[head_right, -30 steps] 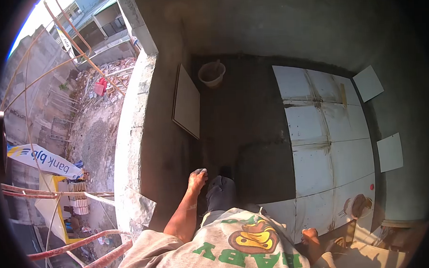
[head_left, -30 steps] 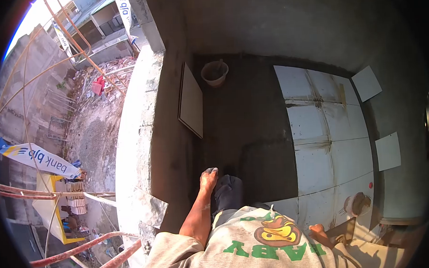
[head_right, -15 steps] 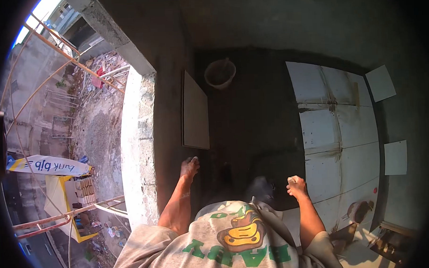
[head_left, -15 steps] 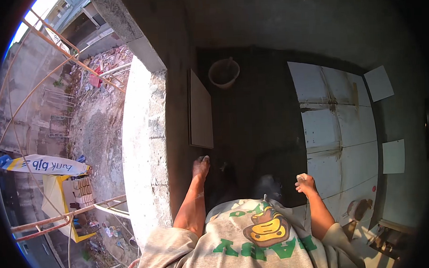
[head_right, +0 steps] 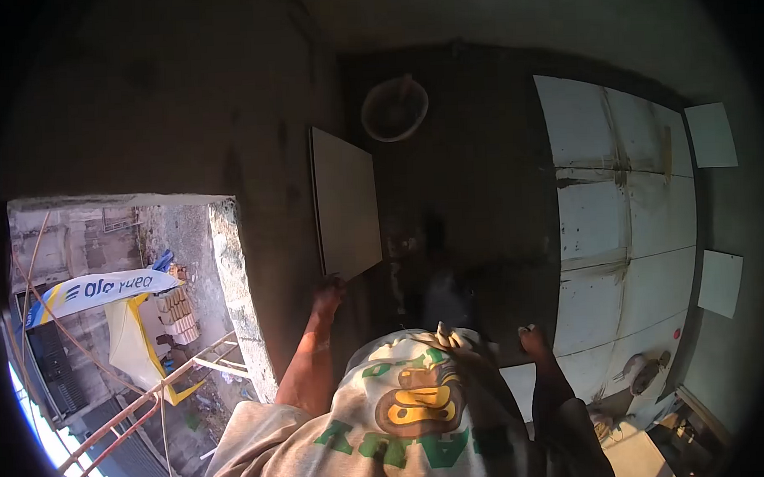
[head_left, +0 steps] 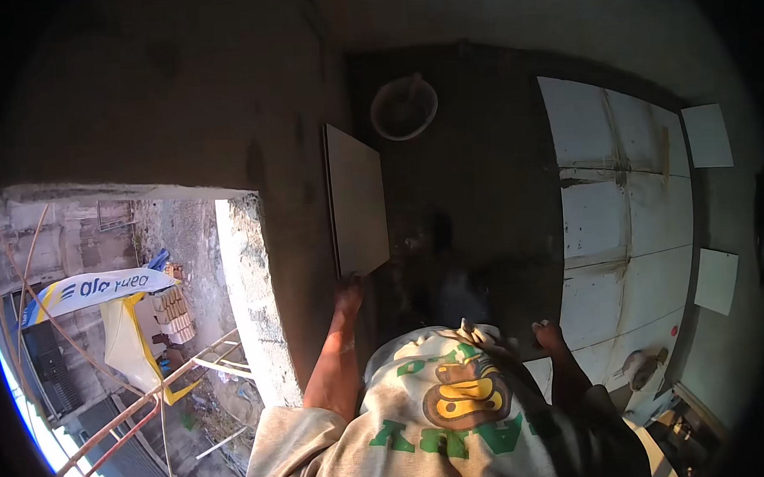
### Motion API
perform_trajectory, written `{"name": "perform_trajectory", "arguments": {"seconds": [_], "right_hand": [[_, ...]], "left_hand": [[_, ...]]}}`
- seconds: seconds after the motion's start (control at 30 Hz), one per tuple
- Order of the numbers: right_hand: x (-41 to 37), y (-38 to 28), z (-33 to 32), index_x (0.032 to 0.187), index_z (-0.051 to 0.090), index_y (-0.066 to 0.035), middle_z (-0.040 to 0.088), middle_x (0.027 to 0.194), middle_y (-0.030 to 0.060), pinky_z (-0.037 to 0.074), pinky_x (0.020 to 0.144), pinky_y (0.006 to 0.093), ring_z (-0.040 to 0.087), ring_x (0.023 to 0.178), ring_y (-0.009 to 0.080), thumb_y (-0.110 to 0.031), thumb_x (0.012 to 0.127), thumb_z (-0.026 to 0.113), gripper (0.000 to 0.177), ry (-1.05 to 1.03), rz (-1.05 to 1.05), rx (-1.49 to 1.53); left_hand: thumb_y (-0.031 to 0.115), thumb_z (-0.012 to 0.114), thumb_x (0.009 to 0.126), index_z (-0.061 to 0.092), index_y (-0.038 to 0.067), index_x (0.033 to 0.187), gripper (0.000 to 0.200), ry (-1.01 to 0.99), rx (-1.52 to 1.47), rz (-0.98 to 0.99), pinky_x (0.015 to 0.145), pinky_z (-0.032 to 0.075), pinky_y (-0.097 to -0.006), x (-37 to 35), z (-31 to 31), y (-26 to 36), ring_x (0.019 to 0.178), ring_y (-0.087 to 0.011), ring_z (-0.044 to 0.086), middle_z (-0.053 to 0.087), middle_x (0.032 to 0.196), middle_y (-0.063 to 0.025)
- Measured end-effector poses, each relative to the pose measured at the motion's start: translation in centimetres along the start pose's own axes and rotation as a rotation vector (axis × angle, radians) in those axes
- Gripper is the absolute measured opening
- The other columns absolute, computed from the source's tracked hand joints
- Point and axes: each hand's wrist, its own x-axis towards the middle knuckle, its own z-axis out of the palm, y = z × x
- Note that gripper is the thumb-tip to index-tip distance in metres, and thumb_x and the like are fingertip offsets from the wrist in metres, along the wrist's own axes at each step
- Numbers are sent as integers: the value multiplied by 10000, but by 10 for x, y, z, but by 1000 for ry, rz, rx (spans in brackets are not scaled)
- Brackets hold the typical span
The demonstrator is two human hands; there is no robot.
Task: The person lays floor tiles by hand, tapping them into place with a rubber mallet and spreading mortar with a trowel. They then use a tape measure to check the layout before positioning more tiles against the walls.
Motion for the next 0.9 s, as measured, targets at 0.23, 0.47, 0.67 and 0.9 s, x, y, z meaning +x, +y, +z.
{"name": "perform_trajectory", "arguments": {"seconds": [0.23,0.47,0.67,0.9], "right_hand": [[116,-176,-88,944,481,-31,507,644,50,380,396,246,459,462,107,-276,850,507,264,-211,248,692],[206,-281,-39,1047,537,-15,607,726,104,477,452,253,576,531,154,-300,854,526,344,-378,249,887],[200,-331,100,1016,557,-13,633,802,136,522,521,276,617,589,189,-267,843,537,308,-718,415,1035],[180,-340,311,1000,544,-6,569,752,67,538,621,321,592,676,185,-275,836,553,315,-1100,624,1201]], "left_hand": [[207,503,857,611,74,993,220,-214,-18,-262,815,466,-356,180,-66,59,973,-277,573,614,1010,-116],[233,577,806,605,27,950,253,-71,400,122,791,455,-393,384,-58,72,896,-293,586,609,935,-141],[293,586,782,603,45,884,269,-145,808,346,768,428,-414,457,-10,37,809,-254,579,600,849,-106],[351,560,809,599,71,913,301,-451,1054,192,771,444,-428,483,70,-24,884,-278,588,607,940,-109]]}}
